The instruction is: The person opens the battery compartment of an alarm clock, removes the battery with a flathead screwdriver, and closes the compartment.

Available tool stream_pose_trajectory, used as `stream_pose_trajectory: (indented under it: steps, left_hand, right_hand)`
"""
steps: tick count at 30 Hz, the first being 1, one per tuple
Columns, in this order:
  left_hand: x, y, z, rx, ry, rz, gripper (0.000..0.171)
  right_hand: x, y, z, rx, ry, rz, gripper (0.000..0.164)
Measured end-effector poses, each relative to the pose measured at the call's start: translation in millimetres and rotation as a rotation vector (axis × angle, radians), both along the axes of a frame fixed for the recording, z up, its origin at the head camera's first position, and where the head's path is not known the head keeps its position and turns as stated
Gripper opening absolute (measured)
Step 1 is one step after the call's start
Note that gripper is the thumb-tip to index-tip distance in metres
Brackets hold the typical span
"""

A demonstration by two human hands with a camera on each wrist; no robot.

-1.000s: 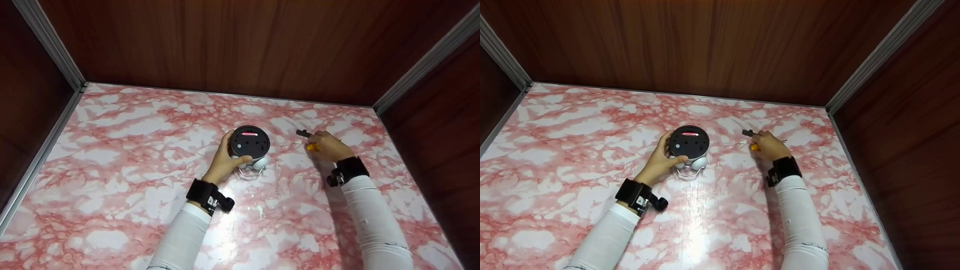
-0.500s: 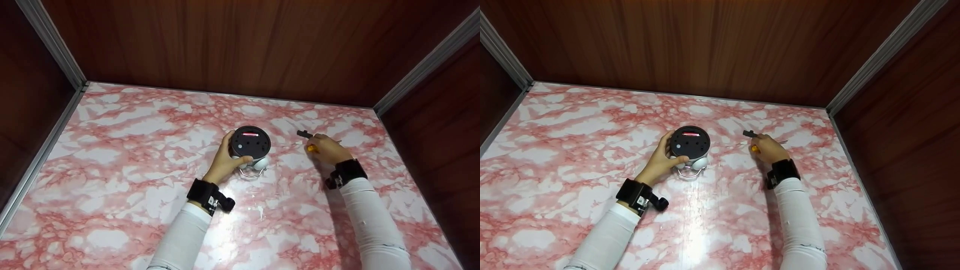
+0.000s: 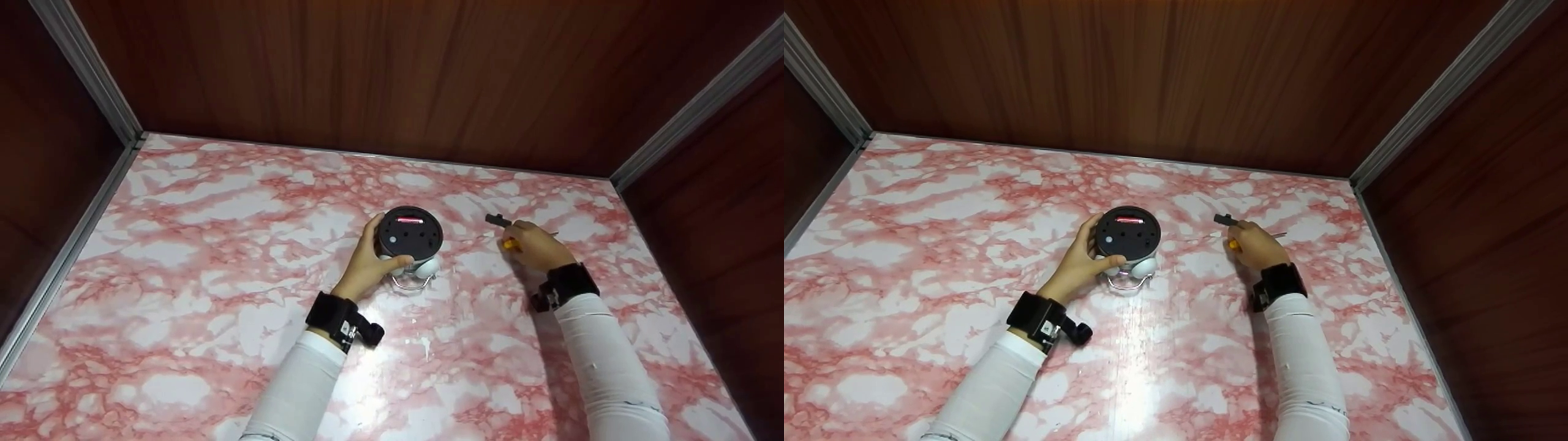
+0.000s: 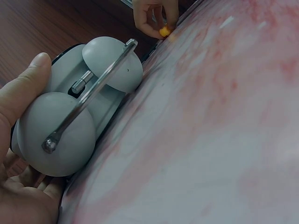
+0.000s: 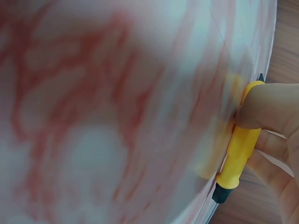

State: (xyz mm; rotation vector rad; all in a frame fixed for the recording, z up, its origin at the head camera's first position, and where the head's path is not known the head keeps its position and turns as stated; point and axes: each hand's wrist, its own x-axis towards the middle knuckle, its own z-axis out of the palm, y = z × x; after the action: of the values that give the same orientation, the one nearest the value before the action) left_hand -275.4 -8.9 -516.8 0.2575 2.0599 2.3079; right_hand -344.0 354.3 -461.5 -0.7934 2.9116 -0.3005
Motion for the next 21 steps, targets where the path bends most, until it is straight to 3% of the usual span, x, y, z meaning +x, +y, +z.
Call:
stream_pose_trajectory:
  steps: [9, 21]
  left_hand:
    - [-0.4, 0.1, -1.0, 0.01, -0.014, -0.003, 0.104]
    - [0.0, 0.0, -0.9, 0.0, -0.012, 0.003, 0.105]
  right_hand:
    - [-0.6, 5.2, -8.4, -0.067, 0.061, 0.017, 0.016]
    - [-0.2, 8.3, -9.3, -0.146, -0.033, -0.104, 0.022]
